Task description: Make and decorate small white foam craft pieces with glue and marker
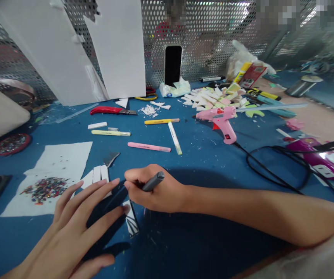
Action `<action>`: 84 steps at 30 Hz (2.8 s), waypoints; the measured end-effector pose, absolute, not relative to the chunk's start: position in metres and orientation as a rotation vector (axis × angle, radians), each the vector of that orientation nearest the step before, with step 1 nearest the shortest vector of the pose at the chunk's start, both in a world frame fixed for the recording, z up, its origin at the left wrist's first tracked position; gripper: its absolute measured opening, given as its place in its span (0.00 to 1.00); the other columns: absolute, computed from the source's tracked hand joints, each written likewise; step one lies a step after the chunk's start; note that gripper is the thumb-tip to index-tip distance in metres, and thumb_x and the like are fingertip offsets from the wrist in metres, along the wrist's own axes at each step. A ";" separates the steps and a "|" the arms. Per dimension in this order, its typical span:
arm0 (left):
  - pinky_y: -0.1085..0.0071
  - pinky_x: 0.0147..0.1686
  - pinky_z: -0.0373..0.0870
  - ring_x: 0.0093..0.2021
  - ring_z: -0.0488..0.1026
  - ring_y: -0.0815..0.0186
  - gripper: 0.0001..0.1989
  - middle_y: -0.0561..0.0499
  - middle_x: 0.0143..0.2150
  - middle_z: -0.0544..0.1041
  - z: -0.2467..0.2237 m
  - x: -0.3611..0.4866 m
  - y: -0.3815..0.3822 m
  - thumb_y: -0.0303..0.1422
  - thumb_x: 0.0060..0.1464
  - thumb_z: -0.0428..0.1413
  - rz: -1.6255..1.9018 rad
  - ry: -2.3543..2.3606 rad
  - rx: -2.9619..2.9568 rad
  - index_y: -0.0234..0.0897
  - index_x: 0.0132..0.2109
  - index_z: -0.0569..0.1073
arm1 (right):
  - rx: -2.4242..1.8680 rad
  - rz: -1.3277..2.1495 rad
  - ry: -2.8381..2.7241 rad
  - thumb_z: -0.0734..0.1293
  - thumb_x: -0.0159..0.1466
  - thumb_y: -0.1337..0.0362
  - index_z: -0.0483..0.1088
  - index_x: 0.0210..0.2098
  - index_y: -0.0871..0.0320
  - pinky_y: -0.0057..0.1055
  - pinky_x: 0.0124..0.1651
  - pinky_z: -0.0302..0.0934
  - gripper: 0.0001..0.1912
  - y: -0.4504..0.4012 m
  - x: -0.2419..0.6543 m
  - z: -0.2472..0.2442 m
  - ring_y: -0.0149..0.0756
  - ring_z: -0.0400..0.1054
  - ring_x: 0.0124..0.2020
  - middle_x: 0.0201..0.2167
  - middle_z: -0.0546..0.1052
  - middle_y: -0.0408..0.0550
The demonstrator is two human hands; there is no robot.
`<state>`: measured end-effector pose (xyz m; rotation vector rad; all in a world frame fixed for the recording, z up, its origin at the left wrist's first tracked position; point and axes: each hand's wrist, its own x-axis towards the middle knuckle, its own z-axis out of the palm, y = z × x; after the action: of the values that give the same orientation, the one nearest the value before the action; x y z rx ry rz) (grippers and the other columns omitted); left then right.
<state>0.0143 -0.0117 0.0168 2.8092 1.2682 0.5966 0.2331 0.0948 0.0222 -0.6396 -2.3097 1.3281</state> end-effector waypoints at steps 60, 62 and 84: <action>0.53 0.68 0.37 0.68 0.56 0.52 0.22 0.43 0.69 0.62 0.017 0.012 -0.013 0.50 0.67 0.48 0.689 1.293 2.759 0.42 0.55 0.76 | -0.565 1.391 -2.399 0.59 0.65 0.68 0.49 0.25 0.56 0.24 0.24 0.43 0.15 0.094 0.235 0.026 0.24 0.46 0.21 0.20 0.52 0.35; 0.53 0.68 0.37 0.68 0.56 0.52 0.22 0.42 0.69 0.62 0.017 0.012 -0.012 0.50 0.67 0.49 0.685 1.291 2.765 0.42 0.55 0.76 | -0.533 1.386 -2.417 0.60 0.65 0.68 0.49 0.25 0.56 0.24 0.24 0.43 0.15 0.095 0.235 0.026 0.24 0.45 0.21 0.20 0.51 0.35; 0.51 0.68 0.37 0.68 0.56 0.51 0.21 0.42 0.69 0.62 0.016 0.013 -0.012 0.48 0.66 0.49 0.679 1.295 2.765 0.42 0.56 0.75 | -0.385 1.390 -2.413 0.60 0.66 0.67 0.51 0.24 0.57 0.23 0.24 0.44 0.16 0.094 0.235 0.025 0.22 0.48 0.19 0.18 0.55 0.34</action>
<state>0.0126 -0.0116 0.0162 2.7653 1.2951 0.6793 0.2355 0.0944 0.0248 -0.3848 -2.4132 1.3898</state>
